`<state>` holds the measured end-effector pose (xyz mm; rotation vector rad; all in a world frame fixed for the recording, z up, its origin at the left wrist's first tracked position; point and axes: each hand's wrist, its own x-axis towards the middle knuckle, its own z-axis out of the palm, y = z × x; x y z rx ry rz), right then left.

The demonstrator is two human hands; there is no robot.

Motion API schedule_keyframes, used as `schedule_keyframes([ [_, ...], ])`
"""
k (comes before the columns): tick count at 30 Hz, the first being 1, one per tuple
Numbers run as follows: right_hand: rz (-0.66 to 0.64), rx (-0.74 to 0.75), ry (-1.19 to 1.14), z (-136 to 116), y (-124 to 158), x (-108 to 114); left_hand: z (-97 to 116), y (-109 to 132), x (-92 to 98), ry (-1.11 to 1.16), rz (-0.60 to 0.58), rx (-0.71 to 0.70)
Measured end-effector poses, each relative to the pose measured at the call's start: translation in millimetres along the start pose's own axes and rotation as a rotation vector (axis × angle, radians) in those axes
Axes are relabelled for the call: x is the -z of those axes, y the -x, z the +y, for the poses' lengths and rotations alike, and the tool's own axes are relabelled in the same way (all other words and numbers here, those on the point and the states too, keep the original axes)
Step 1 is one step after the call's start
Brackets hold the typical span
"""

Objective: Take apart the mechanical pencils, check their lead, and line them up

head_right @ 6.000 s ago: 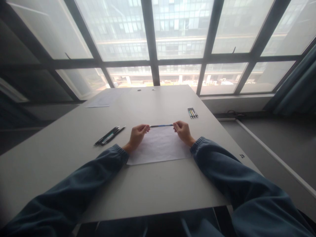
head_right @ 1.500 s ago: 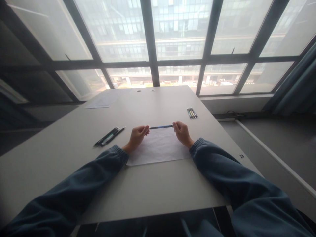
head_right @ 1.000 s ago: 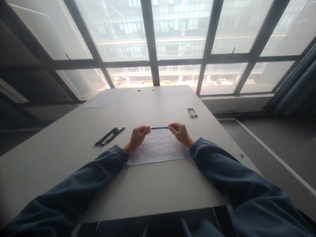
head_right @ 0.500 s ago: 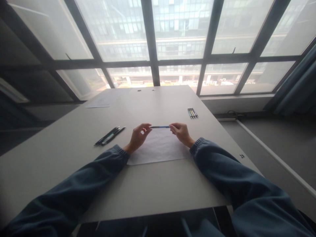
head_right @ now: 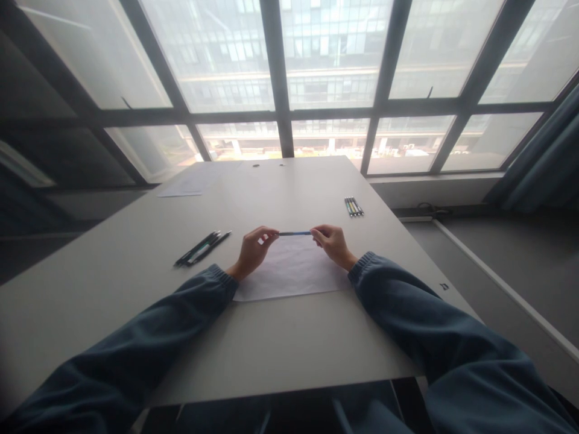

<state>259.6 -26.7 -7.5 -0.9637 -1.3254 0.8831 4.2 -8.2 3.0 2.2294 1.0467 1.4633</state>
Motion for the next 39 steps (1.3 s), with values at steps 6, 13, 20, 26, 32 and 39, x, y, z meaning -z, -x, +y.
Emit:
schedule_keyframes([
  [6, -0.016, -0.007, -0.014, -0.6, 0.8, -1.0, -3.7, -0.2, 0.2, -0.042, -0.013, -0.001],
  [13, -0.05, -0.028, -0.016, -1.0, 1.6, 0.1, -4.8, 0.3, 1.3, -0.136, -0.079, -0.048],
  [20, -0.09, -0.037, 0.019, 3.9, 1.4, 3.2, -3.0, 1.2, 4.1, -0.26, -0.166, -0.136],
  [26, -0.094, -0.034, 0.045, 5.0, 0.9, 4.0, -5.6, 0.9, 3.5, -0.279, -0.183, -0.143],
  [32, -0.082, -0.029, 0.058, 5.0, 0.7, 3.0, -8.1, 1.0, 2.2, -0.272, -0.185, -0.132],
  [39, -0.09, -0.014, 0.063, 5.4, 1.0, 3.9, -10.0, 1.5, 0.8, -0.281, -0.192, -0.111],
])
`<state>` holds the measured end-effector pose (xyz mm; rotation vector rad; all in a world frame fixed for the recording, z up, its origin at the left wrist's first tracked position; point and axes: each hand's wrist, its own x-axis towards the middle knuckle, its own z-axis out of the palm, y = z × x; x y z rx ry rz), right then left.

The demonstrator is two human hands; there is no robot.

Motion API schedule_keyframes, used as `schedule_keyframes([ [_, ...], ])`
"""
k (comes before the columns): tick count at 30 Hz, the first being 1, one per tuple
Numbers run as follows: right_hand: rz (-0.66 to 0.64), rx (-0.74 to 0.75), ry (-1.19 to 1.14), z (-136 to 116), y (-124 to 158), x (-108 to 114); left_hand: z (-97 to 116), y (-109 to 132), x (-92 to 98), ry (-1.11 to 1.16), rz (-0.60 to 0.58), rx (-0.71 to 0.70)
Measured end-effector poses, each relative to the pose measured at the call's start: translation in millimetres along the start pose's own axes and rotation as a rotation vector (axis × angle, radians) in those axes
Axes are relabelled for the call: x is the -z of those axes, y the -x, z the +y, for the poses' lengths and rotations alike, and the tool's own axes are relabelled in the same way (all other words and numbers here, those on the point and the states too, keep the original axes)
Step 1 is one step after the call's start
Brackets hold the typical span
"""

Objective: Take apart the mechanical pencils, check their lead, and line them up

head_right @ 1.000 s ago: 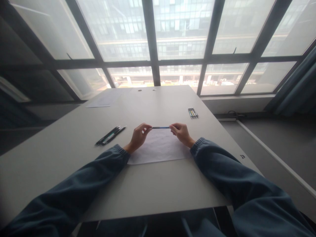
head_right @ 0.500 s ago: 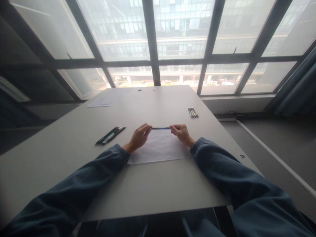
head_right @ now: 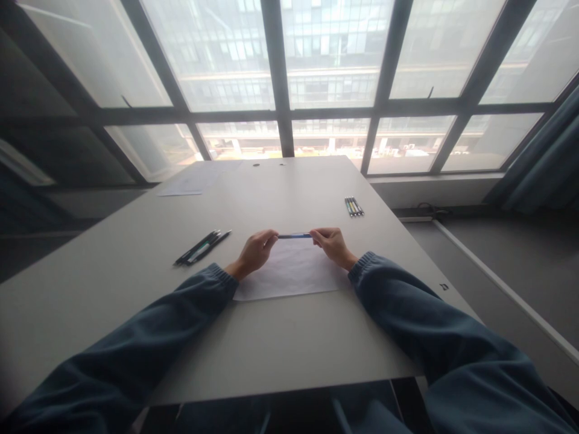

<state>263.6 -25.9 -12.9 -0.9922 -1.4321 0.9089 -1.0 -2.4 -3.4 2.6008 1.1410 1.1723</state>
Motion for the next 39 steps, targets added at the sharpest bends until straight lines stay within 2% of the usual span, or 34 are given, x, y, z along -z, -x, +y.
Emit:
schedule_keyframes([
  [16, 0.008, 0.041, 0.056, 0.0, -0.8, 1.2, 5.9, -0.4, 3.5, 0.088, -0.054, 0.028],
  [20, 0.034, 0.057, 0.01, 0.8, -2.2, -1.1, 6.3, 0.2, 3.5, 0.13, -0.056, 0.083],
  [28, 0.047, 0.015, -0.056, 1.0, -2.0, -3.9, 5.9, 1.6, 2.5, 0.144, -0.038, 0.127],
  [33, 0.064, 0.004, -0.044, -1.3, -0.8, -4.6, 5.2, 1.3, 3.7, 0.176, -0.066, 0.125],
  [39, 0.105, -0.006, -0.039, -1.6, -1.5, -3.9, 2.5, 0.0, 1.8, 0.124, 0.051, 0.082],
])
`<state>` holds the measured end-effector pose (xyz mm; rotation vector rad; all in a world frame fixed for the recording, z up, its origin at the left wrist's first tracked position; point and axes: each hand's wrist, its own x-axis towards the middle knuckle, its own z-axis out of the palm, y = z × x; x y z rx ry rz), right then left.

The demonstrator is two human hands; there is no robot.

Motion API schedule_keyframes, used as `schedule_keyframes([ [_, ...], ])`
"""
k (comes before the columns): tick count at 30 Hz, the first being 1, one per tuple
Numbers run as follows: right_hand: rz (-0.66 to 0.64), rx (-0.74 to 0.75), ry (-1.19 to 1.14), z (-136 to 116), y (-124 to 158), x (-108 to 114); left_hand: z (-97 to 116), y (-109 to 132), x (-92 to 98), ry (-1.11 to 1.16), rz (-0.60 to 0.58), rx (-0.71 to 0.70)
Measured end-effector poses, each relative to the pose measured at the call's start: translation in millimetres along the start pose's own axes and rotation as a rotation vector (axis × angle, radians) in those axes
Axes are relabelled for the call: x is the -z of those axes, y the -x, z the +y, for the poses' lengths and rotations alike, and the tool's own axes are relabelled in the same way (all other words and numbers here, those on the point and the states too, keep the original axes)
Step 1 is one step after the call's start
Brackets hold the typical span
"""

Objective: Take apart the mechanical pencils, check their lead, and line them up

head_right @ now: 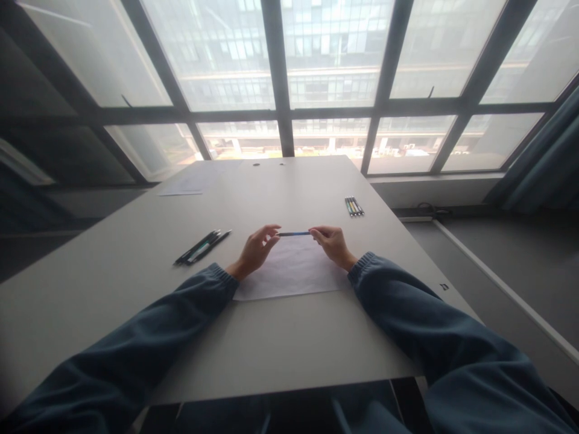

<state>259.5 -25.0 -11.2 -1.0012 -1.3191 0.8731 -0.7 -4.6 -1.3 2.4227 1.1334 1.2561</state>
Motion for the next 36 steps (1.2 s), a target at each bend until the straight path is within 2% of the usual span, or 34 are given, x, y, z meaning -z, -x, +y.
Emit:
schedule_keyframes([
  [6, 0.017, 0.0, -0.003, 5.0, -1.6, 1.0, 1.0, -1.2, -2.8, -0.007, 0.064, -0.094],
  [11, 0.013, 0.001, -0.003, 4.8, -0.9, 1.1, 3.9, -1.5, -1.0, -0.039, 0.072, -0.13],
  [36, -0.036, 0.014, -0.008, -0.8, 1.5, 1.9, 1.9, -0.9, -1.6, -0.028, 0.067, -0.043],
])
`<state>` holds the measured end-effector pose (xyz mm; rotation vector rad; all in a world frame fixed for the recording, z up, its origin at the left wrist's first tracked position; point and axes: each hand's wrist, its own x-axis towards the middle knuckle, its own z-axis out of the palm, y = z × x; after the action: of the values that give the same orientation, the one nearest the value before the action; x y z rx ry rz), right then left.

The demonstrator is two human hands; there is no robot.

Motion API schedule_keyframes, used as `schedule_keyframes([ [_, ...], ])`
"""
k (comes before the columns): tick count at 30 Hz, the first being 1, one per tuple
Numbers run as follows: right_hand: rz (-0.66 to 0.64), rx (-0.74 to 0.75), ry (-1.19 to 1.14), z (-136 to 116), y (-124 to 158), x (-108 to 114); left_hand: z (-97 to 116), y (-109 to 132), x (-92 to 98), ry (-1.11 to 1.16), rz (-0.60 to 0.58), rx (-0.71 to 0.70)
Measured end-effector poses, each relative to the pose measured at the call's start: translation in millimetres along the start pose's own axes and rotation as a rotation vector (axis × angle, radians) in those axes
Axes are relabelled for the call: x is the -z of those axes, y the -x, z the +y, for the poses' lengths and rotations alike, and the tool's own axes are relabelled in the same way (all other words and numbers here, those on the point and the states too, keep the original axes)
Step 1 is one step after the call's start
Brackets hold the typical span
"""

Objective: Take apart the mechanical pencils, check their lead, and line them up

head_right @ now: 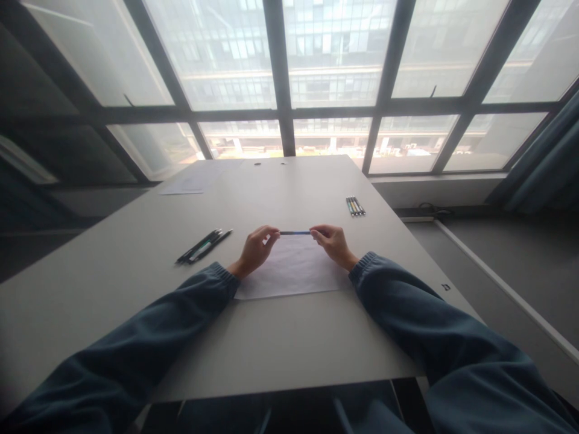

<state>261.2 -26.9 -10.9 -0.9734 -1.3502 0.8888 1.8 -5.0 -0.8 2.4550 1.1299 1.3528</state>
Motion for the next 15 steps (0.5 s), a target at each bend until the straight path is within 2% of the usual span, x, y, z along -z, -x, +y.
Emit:
schedule_keyframes([
  [15, -0.061, -0.015, -0.042, -5.5, 1.3, -3.0, 6.0, -1.7, 4.3, -0.006, -0.041, 0.016],
])
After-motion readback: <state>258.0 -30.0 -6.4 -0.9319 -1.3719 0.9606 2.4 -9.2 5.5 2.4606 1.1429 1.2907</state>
